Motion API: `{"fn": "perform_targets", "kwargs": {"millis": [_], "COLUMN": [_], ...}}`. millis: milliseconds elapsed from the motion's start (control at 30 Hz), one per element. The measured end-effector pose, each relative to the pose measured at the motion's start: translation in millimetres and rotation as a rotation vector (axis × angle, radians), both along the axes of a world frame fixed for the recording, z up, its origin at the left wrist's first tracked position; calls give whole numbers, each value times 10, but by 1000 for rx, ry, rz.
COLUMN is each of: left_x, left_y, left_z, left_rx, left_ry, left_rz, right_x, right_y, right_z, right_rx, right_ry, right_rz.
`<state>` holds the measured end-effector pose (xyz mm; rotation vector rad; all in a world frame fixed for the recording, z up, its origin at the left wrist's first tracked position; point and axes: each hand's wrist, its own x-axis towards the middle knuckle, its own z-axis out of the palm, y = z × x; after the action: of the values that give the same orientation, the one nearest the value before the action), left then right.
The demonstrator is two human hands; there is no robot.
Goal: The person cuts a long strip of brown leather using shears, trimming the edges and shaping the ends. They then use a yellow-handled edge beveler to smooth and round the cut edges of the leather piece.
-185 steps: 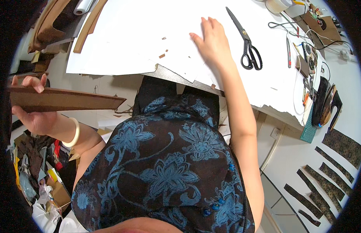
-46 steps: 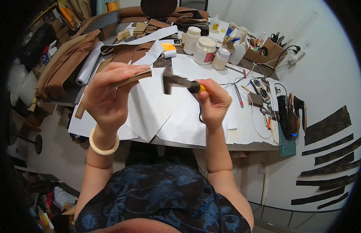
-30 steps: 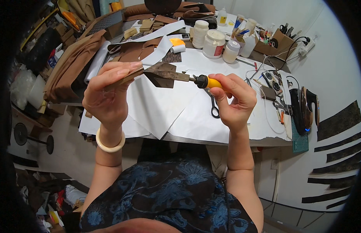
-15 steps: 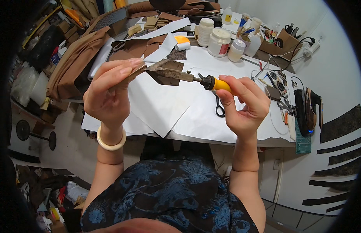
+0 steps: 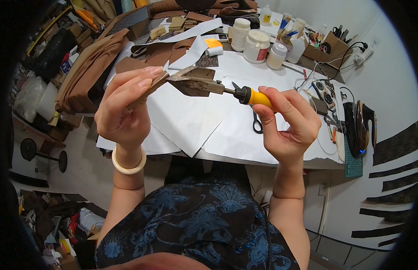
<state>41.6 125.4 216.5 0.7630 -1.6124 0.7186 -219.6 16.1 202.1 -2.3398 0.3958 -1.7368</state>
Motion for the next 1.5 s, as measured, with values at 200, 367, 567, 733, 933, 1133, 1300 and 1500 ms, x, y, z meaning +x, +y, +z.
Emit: {"fn": "perform_targets", "kwargs": {"millis": [200,367,567,733,933,1133,1300,1500], "left_x": [5,9,13,8,39,103,137,202], "left_y": [-2,-4,14,25,8,-32,-71,-299], "left_z": [-7,-24,-25,-38,-69,-125,-197,-210], "left_rx": [-6,3,14,16,13,-15,-43,-31], "left_ry": [-5,8,12,25,34,94,162,114], "left_rz": [2,-3,8,8,1,-13,33,105], "right_x": [-12,-4,3,30,53,4,-16,24], "right_y": [20,40,57,65,52,-7,8,143], "right_z": [28,48,93,116,122,-19,-191,-421], "right_rx": [-29,-32,-50,-37,-29,59,148,75], "right_ry": [29,46,78,94,139,107,33,-241], "right_rz": [-20,-25,-36,-12,53,98,93,115]}}
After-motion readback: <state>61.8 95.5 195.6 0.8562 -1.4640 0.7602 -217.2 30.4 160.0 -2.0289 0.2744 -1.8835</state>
